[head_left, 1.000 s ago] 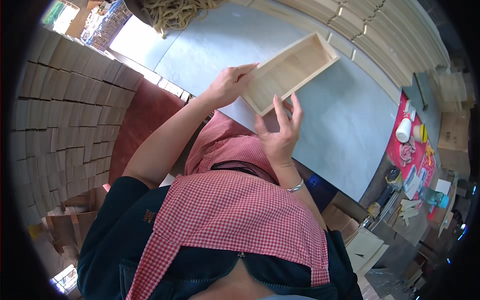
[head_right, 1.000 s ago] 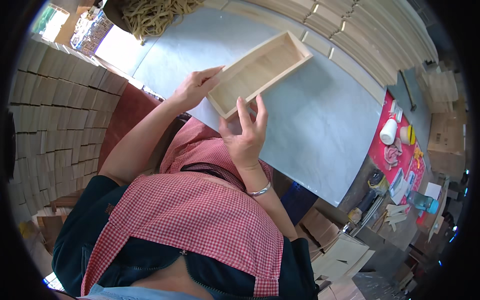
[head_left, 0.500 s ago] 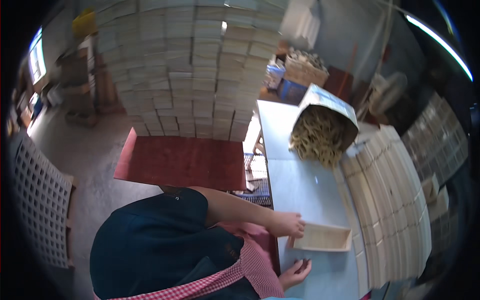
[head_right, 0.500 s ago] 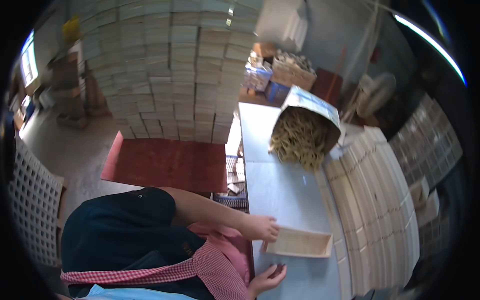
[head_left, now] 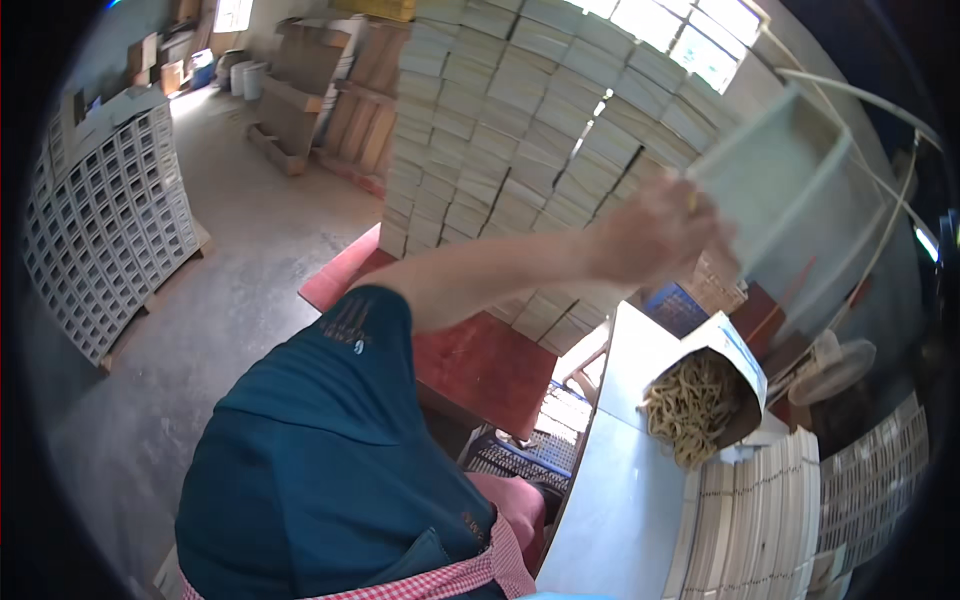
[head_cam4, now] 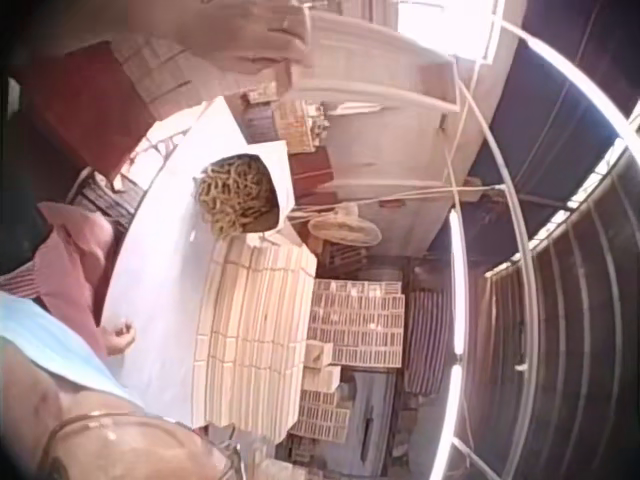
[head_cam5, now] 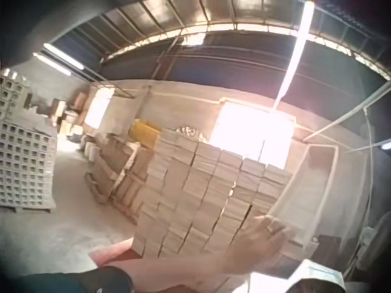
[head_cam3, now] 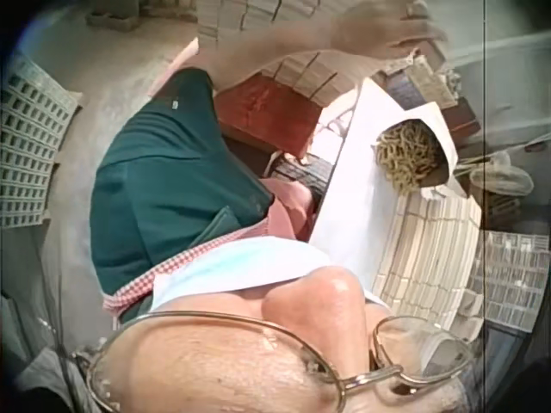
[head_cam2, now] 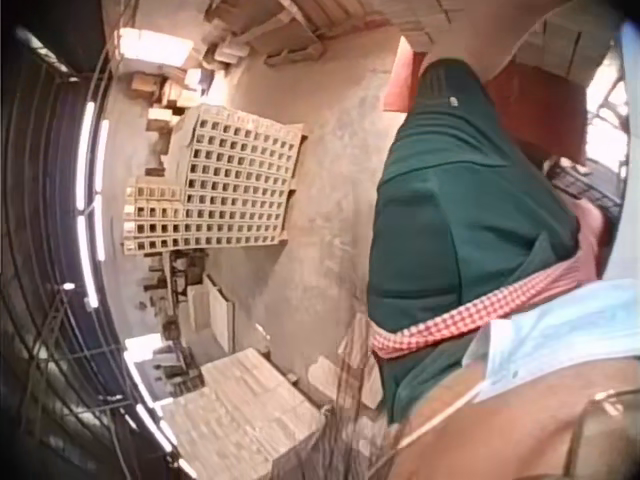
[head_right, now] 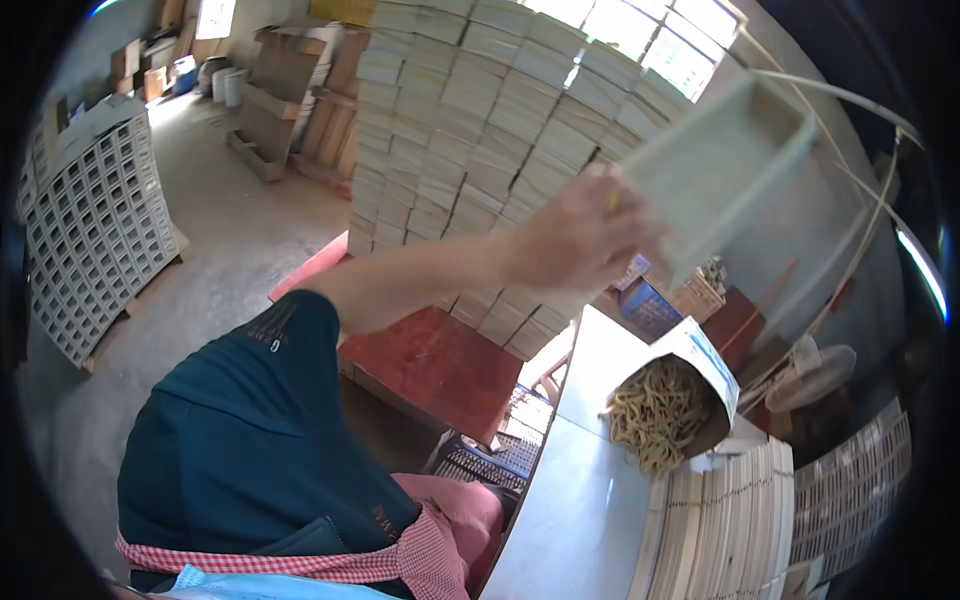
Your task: Assembling wooden boxes by applying glue to joints and securing them with a pneumatic nail gun.
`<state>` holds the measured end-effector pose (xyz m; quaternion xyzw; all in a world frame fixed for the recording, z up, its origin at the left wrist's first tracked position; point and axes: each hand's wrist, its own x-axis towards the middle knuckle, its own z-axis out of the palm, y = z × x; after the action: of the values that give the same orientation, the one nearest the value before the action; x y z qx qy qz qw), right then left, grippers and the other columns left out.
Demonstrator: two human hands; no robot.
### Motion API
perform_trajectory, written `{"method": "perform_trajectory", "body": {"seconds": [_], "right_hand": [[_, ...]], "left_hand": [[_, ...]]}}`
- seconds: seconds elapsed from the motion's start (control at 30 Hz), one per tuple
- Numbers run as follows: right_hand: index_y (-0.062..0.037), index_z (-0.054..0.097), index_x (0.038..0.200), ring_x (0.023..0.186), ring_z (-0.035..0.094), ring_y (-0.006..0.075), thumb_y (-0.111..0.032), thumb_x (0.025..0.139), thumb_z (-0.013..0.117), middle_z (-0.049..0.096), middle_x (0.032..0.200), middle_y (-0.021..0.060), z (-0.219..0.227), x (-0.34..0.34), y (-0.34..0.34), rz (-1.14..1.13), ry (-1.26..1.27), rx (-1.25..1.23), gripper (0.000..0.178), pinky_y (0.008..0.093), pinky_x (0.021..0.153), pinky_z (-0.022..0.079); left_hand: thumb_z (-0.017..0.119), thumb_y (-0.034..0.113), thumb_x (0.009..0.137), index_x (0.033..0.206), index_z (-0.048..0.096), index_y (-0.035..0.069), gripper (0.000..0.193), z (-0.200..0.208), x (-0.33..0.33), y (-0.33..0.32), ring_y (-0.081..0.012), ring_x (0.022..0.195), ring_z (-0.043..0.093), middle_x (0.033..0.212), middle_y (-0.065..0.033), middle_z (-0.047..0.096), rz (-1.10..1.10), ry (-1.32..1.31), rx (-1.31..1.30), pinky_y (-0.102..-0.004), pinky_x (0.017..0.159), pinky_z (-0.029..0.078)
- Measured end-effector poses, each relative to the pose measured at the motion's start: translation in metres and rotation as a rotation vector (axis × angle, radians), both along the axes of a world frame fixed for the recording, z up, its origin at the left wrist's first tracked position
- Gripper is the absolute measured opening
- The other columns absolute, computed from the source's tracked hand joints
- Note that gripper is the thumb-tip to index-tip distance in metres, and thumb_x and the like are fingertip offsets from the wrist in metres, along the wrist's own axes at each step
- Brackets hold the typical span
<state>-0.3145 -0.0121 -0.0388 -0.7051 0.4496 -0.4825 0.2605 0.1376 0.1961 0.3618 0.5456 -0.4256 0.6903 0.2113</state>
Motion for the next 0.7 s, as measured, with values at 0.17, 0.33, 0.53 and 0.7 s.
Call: {"method": "perform_trajectory", "body": {"seconds": [0.17, 0.33, 0.53, 0.7], "right_hand": [[-0.0007, 0.072, 0.106, 0.07, 0.065, 0.0275, -0.015, 0.092, 0.066, 0.071, 0.086, 0.0149, 0.002, 0.002, 0.002, 0.024, -0.025, -0.005, 0.021, 0.0346, 0.064, 0.055], [-0.0022, 0.073, 0.104, 0.069, 0.066, 0.0249, -0.013, 0.09, 0.069, 0.072, 0.085, 0.012, 0.002, 0.005, 0.001, 0.006, -0.044, -0.016, 0.018, 0.0326, 0.061, 0.054], [-0.0029, 0.074, 0.103, 0.068, 0.066, 0.0253, -0.014, 0.089, 0.071, 0.072, 0.084, 0.0113, -0.067, -0.032, -0.014, -0.142, 0.033, -0.097, 0.018, 0.0332, 0.06, 0.055], [-0.0037, 0.075, 0.102, 0.068, 0.067, 0.0257, -0.016, 0.088, 0.073, 0.072, 0.082, 0.0106, -0.092, -0.034, -0.027, -0.156, 0.142, -0.183, 0.019, 0.0338, 0.059, 0.055]], "left_hand": [[0.068, 0.012, 0.074, 0.114, 0.066, 0.014, 0.04, 0.118, 0.079, 0.029, -0.0247, 0.088, 0.06, 0.095, -0.0049, 0.065, 0.174, 0.013, -0.096, -0.0406, 0.076, 0.049], [0.064, 0.02, 0.085, 0.118, 0.066, 0.013, 0.034, 0.165, 0.139, -0.016, -0.0264, 0.07, 0.062, 0.093, -0.0085, 0.067, 0.261, -0.295, -0.23, -0.0385, 0.058, 0.051], [0.064, 0.023, 0.087, 0.121, 0.063, 0.011, 0.037, 0.204, 0.129, -0.023, -0.0284, 0.078, 0.061, 0.1, -0.0108, 0.065, 0.32, -0.272, -0.31, -0.0406, 0.066, 0.05], [0.064, 0.025, 0.088, 0.124, 0.061, 0.008, 0.04, 0.217, 0.125, 0.062, -0.0302, 0.086, 0.06, 0.106, -0.0127, 0.063, 0.474, -0.236, -0.365, -0.0424, 0.073, 0.049]]}}
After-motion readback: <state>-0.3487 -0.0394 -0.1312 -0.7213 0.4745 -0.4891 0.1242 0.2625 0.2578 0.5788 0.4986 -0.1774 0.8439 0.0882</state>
